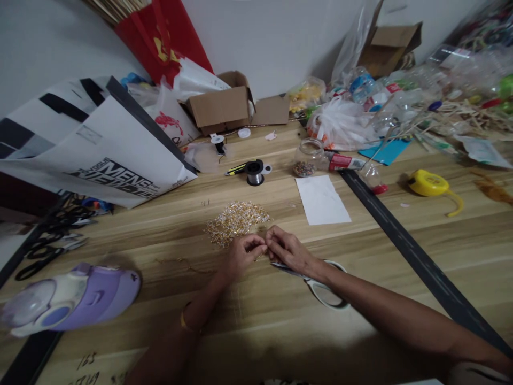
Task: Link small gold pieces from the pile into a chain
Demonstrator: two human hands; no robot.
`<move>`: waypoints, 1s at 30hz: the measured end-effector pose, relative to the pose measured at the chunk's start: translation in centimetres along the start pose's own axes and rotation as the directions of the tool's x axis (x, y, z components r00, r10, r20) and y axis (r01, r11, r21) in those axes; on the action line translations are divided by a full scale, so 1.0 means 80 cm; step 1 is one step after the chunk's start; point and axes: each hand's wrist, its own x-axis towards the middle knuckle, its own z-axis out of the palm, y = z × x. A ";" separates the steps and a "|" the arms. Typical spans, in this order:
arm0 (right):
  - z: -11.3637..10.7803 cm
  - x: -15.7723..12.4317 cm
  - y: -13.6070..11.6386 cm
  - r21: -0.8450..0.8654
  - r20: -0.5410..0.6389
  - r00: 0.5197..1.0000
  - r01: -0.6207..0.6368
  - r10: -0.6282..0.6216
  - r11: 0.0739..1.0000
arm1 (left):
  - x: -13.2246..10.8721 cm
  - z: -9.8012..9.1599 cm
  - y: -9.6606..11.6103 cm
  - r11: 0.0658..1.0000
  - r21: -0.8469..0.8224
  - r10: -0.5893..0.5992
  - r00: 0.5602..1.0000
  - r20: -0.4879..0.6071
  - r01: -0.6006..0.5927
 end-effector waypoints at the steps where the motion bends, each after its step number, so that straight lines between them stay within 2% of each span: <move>1: 0.000 -0.001 -0.001 -0.004 0.002 1.000 0.001 -0.001 1.000 | 0.000 0.001 0.000 1.000 -0.014 -0.010 1.000 0.000 0.010; 13: 0.000 -0.004 -0.008 -0.167 -0.006 1.000 0.028 -0.030 0.986 | 0.001 0.002 0.000 0.989 -0.146 -0.015 1.000 0.021 0.018; 18: 0.001 -0.004 -0.004 -0.139 -0.015 1.000 0.020 -0.023 0.990 | 0.000 0.000 0.006 0.983 -0.174 -0.045 0.998 0.036 0.050; 25: -0.003 0.002 -0.003 0.045 -0.050 0.998 -0.038 0.040 0.998 | -0.004 -0.008 0.015 0.973 -0.210 -0.092 0.995 0.037 0.097; 30: -0.007 0.004 -0.006 -0.022 -0.044 0.998 -0.039 0.038 0.999 | -0.004 -0.013 0.014 0.949 -0.285 -0.128 0.991 0.033 0.132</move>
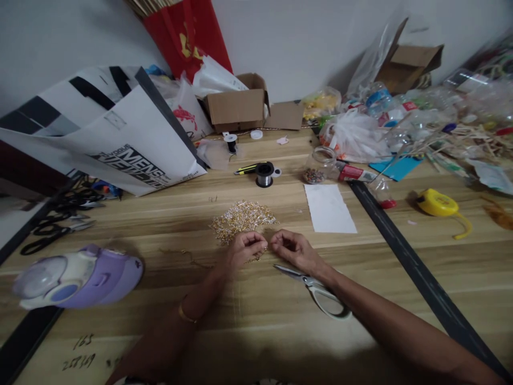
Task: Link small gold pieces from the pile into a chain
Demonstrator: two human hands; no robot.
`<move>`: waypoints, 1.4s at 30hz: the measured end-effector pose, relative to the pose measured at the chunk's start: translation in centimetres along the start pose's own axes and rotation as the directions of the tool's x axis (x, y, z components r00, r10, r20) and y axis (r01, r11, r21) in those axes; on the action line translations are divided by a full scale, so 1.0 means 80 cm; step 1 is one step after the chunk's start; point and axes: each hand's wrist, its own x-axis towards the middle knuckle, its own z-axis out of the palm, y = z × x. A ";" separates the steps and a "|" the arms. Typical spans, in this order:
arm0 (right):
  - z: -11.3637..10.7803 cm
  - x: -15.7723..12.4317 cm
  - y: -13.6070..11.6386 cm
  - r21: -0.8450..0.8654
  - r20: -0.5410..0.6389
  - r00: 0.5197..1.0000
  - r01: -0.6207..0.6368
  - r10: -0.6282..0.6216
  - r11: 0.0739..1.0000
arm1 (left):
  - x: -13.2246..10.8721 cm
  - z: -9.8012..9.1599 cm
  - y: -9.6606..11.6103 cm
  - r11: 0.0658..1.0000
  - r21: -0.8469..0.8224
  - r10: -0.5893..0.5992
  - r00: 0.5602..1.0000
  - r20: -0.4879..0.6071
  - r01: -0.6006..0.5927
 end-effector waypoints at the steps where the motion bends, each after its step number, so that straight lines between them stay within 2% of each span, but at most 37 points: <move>1: -0.001 0.000 0.001 -0.009 0.003 1.000 0.004 -0.004 1.000 | 0.000 -0.001 0.000 1.000 -0.006 -0.002 1.000 0.000 0.002; 12: -0.004 0.004 0.007 -0.038 0.007 1.000 0.010 -0.010 0.999 | 0.000 -0.005 -0.002 1.000 0.006 -0.017 0.997 0.079 0.016; 17: -0.003 0.001 0.006 -0.048 -0.002 1.000 0.026 -0.026 0.998 | 0.001 -0.004 -0.002 0.998 0.068 -0.005 0.997 0.076 0.000; 21: -0.002 -0.002 0.003 -0.121 -0.021 0.995 0.090 -0.093 0.989 | 0.001 -0.002 -0.004 0.984 0.169 0.060 0.998 0.033 -0.064; 25: -0.001 -0.005 0.003 -0.255 -0.020 0.973 0.219 -0.231 0.942 | 0.000 -0.001 -0.005 0.951 0.283 0.112 0.993 0.044 -0.120; 33: -0.003 -0.004 0.009 -0.389 0.016 0.913 0.381 -0.408 0.839 | 0.000 -0.002 -0.008 0.947 0.298 0.097 0.990 0.100 -0.122; 37: -0.004 -0.003 0.007 -0.400 0.039 0.893 0.425 -0.448 0.812 | 0.001 -0.004 -0.012 0.938 0.326 0.082 0.989 0.123 -0.119; 42: -0.004 -0.002 0.001 -0.379 0.073 0.897 0.430 -0.437 0.819 | 0.002 -0.002 -0.011 0.941 0.324 0.058 0.989 0.139 -0.101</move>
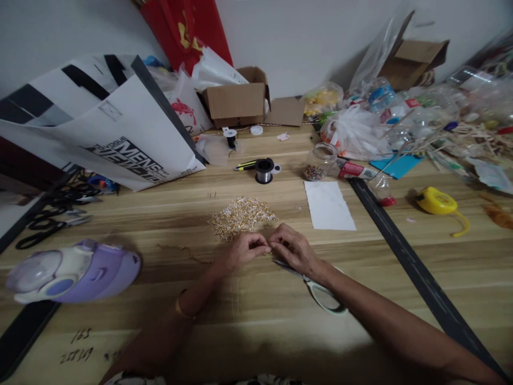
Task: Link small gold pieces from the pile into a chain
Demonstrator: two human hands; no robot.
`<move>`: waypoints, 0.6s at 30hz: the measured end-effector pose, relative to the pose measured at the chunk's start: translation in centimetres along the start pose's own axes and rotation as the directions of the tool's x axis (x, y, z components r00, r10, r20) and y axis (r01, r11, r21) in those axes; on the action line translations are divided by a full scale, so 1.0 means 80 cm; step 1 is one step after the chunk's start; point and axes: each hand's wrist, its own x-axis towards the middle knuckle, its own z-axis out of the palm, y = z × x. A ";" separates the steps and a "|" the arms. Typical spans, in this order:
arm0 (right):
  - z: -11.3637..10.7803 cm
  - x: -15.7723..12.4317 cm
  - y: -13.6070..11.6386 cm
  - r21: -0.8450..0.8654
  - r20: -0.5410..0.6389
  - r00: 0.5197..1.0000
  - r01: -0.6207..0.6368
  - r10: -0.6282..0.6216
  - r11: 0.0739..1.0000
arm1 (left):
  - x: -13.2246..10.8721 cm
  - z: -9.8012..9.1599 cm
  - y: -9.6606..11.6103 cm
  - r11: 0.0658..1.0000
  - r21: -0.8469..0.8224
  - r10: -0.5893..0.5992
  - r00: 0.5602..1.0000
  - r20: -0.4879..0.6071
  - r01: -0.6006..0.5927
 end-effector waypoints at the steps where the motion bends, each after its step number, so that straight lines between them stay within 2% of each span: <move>1: 0.000 0.000 0.000 0.008 0.007 1.000 -0.003 0.003 1.000 | 0.000 0.000 0.001 1.000 0.004 -0.002 1.000 0.003 0.002; 13: 0.002 -0.001 0.000 0.046 0.041 0.999 -0.016 0.014 0.999 | -0.001 0.004 0.006 0.993 0.105 0.059 0.998 0.019 -0.060; 15: 0.001 -0.001 0.000 0.022 -0.010 1.000 -0.012 0.012 1.000 | -0.002 0.004 0.009 0.994 0.093 0.061 0.998 0.026 -0.063; 18: 0.000 -0.003 0.001 -0.029 -0.170 0.984 -0.050 0.044 0.998 | -0.003 0.003 0.011 0.995 0.078 0.068 0.998 0.015 -0.069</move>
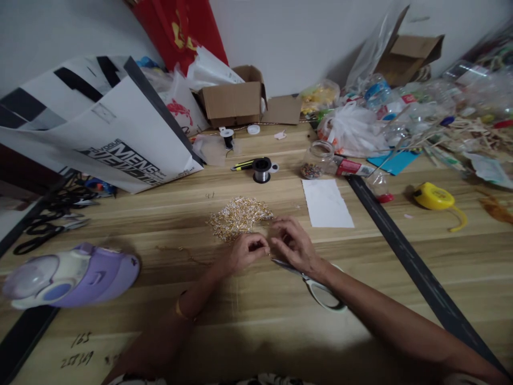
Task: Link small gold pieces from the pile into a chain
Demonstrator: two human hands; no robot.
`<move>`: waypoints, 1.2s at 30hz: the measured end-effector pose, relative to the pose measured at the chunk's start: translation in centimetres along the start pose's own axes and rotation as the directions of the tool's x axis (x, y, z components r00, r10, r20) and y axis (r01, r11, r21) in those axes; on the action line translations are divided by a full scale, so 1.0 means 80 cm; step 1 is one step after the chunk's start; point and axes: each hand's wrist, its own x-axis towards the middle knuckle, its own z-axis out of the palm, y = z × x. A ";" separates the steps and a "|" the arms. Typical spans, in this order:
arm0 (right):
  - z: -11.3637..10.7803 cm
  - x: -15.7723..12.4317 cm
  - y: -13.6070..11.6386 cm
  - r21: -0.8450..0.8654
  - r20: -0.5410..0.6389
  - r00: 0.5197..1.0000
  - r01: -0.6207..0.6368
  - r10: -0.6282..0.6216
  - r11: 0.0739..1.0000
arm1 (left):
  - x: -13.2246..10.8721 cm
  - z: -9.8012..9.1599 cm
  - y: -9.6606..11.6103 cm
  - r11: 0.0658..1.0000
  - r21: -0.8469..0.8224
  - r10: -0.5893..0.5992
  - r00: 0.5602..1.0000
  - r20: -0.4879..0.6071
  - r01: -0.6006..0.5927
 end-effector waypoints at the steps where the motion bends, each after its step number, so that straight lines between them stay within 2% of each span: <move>1: -0.001 0.000 0.000 -0.017 -0.048 0.999 -0.011 0.010 1.000 | 0.000 -0.001 0.000 1.000 -0.003 0.000 1.000 -0.012 0.000; 4: -0.001 -0.001 0.001 -0.048 -0.078 0.996 0.030 -0.034 0.998 | 0.000 -0.003 -0.002 1.000 -0.008 -0.003 0.999 -0.043 0.003; 8: 0.000 -0.001 0.000 -0.052 0.049 0.986 0.162 -0.159 0.985 | 0.001 -0.006 -0.004 1.000 -0.018 0.012 0.998 -0.067 -0.013; 14: 0.000 -0.006 -0.001 -0.124 0.073 0.981 0.190 -0.182 0.974 | 0.002 -0.005 -0.005 0.998 -0.068 -0.003 0.994 -0.113 -0.005; 20: -0.001 -0.013 -0.006 -0.230 0.142 0.957 0.279 -0.252 0.932 | 0.002 -0.006 -0.004 0.991 -0.131 -0.033 0.992 -0.120 0.017; 24: 0.001 -0.009 -0.002 -0.125 0.138 0.971 0.214 -0.197 0.969 | 0.002 -0.007 -0.002 0.995 -0.100 -0.035 0.992 -0.117 0.023; 28: 0.001 -0.004 0.001 -0.046 0.071 0.987 0.148 -0.144 0.988 | 0.002 -0.007 0.000 0.995 -0.087 -0.056 0.990 -0.132 0.045; 30: 0.001 -0.002 0.000 -0.026 0.063 0.995 0.077 -0.075 0.997 | 0.003 -0.008 0.000 0.994 -0.101 -0.061 0.988 -0.139 0.047; 34: 0.003 -0.003 -0.003 0.009 0.181 0.978 -0.103 0.100 0.995 | 0.004 -0.010 -0.004 0.983 -0.173 -0.081 0.985 -0.151 0.054; 36: 0.004 -0.003 -0.005 -0.012 0.257 0.960 -0.114 0.113 0.993 | 0.004 -0.012 -0.004 0.976 -0.205 -0.101 0.983 -0.154 0.069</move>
